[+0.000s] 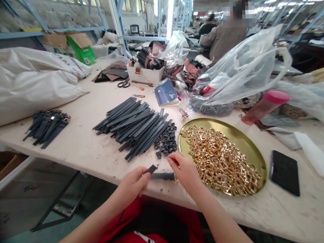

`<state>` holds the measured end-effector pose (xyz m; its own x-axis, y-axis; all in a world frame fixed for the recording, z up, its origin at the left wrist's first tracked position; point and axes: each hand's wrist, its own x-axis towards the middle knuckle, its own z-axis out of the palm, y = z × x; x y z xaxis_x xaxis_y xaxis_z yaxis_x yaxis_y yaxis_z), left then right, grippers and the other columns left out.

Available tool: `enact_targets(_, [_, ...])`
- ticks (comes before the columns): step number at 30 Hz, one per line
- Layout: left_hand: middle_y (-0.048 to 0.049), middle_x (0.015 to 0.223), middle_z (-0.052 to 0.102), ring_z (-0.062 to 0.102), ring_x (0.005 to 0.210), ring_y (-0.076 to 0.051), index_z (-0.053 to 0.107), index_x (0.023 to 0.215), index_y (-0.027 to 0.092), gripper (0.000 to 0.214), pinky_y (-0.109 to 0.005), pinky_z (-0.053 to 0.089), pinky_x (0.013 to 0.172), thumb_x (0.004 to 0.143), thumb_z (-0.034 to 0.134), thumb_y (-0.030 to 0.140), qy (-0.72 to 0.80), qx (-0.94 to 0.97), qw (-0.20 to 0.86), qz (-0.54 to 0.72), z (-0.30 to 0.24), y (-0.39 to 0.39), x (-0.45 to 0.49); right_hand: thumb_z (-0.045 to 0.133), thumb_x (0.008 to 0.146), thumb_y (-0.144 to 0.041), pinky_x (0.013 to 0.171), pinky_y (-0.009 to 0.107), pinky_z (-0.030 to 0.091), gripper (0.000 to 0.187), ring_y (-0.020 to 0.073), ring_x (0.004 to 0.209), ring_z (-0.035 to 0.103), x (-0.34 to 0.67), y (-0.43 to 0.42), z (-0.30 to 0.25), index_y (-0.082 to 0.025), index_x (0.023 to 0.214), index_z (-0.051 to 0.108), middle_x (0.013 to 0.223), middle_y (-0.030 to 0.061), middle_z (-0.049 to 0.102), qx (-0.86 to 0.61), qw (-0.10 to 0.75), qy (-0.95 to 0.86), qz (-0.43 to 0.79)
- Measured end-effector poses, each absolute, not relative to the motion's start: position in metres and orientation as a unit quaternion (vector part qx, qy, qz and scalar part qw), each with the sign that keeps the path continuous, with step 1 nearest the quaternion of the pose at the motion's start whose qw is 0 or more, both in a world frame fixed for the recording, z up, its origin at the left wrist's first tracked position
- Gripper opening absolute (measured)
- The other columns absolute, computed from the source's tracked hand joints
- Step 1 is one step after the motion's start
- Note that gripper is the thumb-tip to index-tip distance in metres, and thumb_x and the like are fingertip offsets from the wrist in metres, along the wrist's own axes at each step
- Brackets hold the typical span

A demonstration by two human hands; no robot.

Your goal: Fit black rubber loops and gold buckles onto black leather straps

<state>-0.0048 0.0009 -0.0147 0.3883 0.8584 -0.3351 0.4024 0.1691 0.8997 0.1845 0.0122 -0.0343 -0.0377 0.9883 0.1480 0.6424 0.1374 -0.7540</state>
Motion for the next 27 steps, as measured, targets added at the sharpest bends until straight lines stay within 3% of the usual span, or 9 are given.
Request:
enact_targets(3, [0.0062, 0.051, 0.048, 0.043, 0.043, -0.009, 0.051, 0.079, 0.019, 0.025, -0.019, 0.032, 0.045, 0.083, 0.038, 0.041, 0.527, 0.606, 0.555, 0.219, -0.021, 0.012, -0.005, 0.050, 0.079, -0.017, 0.065, 0.030, 0.039, 0.012, 0.0196, 0.072, 0.055, 0.188, 0.040, -0.048, -0.019, 0.077, 0.061, 0.077, 0.0065, 0.060, -0.624, 0.214, -0.746, 0.093])
enact_targets(6, [0.0057, 0.050, 0.049, 0.043, 0.044, -0.009, 0.051, 0.074, 0.019, 0.026, -0.020, 0.031, 0.046, 0.083, 0.038, 0.040, 0.525, 0.621, 0.542, 0.213, -0.027, 0.021, -0.004, 0.047, 0.079, -0.014, 0.063, 0.030, 0.038, 0.014, 0.0203, 0.070, 0.055, 0.187, 0.050, -0.056, -0.017, 0.076, 0.060, 0.075, 0.0082, 0.060, -0.631, 0.162, -0.757, 0.059])
enact_targets(8, [0.0054, 0.050, 0.049, 0.043, 0.044, -0.009, 0.049, 0.070, 0.019, 0.028, -0.020, 0.030, 0.046, 0.084, 0.037, 0.041, 0.532, 0.622, 0.532, 0.218, -0.029, 0.026, -0.002, 0.046, 0.081, -0.019, 0.064, 0.031, 0.039, 0.013, 0.0202, 0.072, 0.055, 0.186, 0.047, -0.053, -0.018, 0.080, 0.059, 0.077, 0.0075, 0.061, -0.636, 0.191, -0.739, 0.115])
enact_targets(13, [0.0061, 0.049, 0.047, 0.042, 0.044, -0.009, 0.048, 0.068, 0.019, 0.026, -0.020, 0.029, 0.046, 0.083, 0.038, 0.039, 0.522, 0.616, 0.545, 0.225, -0.025, 0.032, 0.006, 0.043, 0.084, -0.037, 0.051, 0.025, 0.038, 0.022, 0.0125, 0.053, 0.050, 0.179, 0.029, -0.032, -0.019, 0.076, 0.054, 0.061, -0.0012, 0.056, -0.593, 0.286, -0.583, 0.476])
enact_targets(16, [0.0063, 0.049, 0.045, 0.040, 0.043, -0.009, 0.049, 0.067, 0.019, 0.027, -0.020, 0.028, 0.045, 0.082, 0.039, 0.039, 0.501, 0.626, 0.566, 0.193, -0.020, 0.027, 0.009, 0.047, 0.081, -0.042, 0.045, 0.021, 0.034, 0.026, 0.0085, 0.046, 0.044, 0.173, 0.018, -0.026, -0.018, 0.073, 0.053, 0.055, -0.0040, 0.052, -0.549, 0.317, -0.497, 0.592])
enact_targets(23, [0.0053, 0.053, 0.045, 0.041, 0.051, -0.010, 0.055, 0.068, 0.017, 0.028, -0.021, 0.025, 0.048, 0.081, 0.040, 0.037, 0.502, 0.694, 0.496, 0.144, -0.012, 0.009, 0.006, 0.050, 0.079, -0.047, 0.045, 0.021, 0.034, 0.034, 0.0076, 0.047, 0.043, 0.174, -0.007, -0.027, -0.016, 0.090, 0.058, 0.060, -0.0028, 0.053, -0.516, 0.359, -0.451, 0.634])
enact_targets(27, [0.0046, 0.054, 0.049, 0.044, 0.054, -0.010, 0.055, 0.068, 0.017, 0.029, -0.021, 0.026, 0.050, 0.083, 0.039, 0.036, 0.483, 0.728, 0.468, 0.133, -0.003, -0.001, 0.010, 0.057, 0.074, -0.046, 0.043, 0.021, 0.031, 0.032, 0.0076, 0.046, 0.040, 0.173, -0.021, -0.026, -0.016, 0.086, 0.059, 0.055, -0.0038, 0.051, -0.536, 0.366, -0.475, 0.595])
